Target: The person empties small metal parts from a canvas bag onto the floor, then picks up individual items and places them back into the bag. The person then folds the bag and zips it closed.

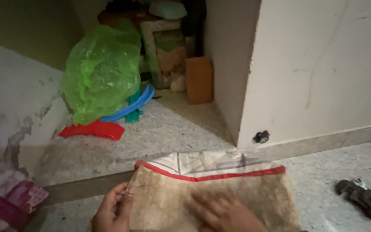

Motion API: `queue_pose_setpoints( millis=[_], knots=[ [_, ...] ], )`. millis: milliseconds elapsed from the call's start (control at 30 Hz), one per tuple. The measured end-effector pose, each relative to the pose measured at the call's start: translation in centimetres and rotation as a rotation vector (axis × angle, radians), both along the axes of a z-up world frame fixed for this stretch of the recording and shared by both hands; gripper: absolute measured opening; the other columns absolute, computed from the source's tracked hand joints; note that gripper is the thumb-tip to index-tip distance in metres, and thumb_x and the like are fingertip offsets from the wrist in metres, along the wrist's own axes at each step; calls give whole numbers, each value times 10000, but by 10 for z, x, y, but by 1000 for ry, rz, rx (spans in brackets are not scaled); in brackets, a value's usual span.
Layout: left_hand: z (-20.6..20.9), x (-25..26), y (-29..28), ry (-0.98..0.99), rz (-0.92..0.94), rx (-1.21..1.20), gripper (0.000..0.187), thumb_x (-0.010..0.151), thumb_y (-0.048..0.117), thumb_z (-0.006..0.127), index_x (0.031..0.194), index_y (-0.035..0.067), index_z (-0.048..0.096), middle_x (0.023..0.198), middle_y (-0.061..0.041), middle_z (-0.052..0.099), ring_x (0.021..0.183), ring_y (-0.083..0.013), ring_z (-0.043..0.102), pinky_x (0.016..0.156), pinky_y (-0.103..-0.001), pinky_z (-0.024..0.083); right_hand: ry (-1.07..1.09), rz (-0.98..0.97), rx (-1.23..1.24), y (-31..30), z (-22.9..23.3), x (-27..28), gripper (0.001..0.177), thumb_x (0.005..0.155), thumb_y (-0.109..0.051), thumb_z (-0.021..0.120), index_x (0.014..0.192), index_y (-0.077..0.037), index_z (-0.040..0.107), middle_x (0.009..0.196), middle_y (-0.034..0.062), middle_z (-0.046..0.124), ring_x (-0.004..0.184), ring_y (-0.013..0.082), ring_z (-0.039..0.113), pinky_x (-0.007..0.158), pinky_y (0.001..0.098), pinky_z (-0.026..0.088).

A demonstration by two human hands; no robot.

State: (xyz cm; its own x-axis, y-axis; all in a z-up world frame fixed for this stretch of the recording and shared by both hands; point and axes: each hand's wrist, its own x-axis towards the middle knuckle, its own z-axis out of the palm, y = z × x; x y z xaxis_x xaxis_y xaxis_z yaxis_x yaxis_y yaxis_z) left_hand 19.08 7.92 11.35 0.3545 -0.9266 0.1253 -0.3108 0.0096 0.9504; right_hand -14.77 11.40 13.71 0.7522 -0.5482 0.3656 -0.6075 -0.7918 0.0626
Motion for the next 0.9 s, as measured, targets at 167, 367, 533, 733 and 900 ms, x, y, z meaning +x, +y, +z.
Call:
queue_pose_setpoints(
  millis=[167,367,533,733,900],
  knots=[
    [-16,6,1,-145,14,-56,514,822,252,751,1300,98,646,800,-103,769,711,-171,711,684,-332,579,86,-382,563,15,3,-24,488,1013,-194,444,1496,-251,476,1555,66,490,1413,205,504,1213,344,396],
    [-16,18,-4,-71,104,111,505,927,470,646,1197,49,721,961,-142,788,944,-213,715,911,-349,534,-362,-667,88,4,47,-80,513,905,-198,529,1415,-170,575,1444,149,587,1358,304,552,1113,451,444],
    [-18,17,-4,81,-277,409,555,952,497,544,1287,88,711,1211,-75,773,1133,-161,708,1013,-325,492,-302,-1082,131,18,84,-114,758,842,-446,627,1470,-83,409,1439,213,518,1277,392,534,1025,487,477],
    [15,-9,15,184,-319,295,549,913,406,590,1338,74,692,1235,-130,775,1140,-226,715,999,-377,522,-407,-1061,818,30,64,-127,557,956,-372,524,1442,-101,503,1344,155,689,1273,298,647,1062,409,502],
    [81,-40,44,-522,-168,183,495,967,480,528,1333,183,678,1198,-155,742,1110,-322,703,961,-430,522,-710,-726,793,44,81,-103,467,989,-295,525,1399,-82,590,1242,122,750,1201,259,694,1022,370,544]
  ],
)
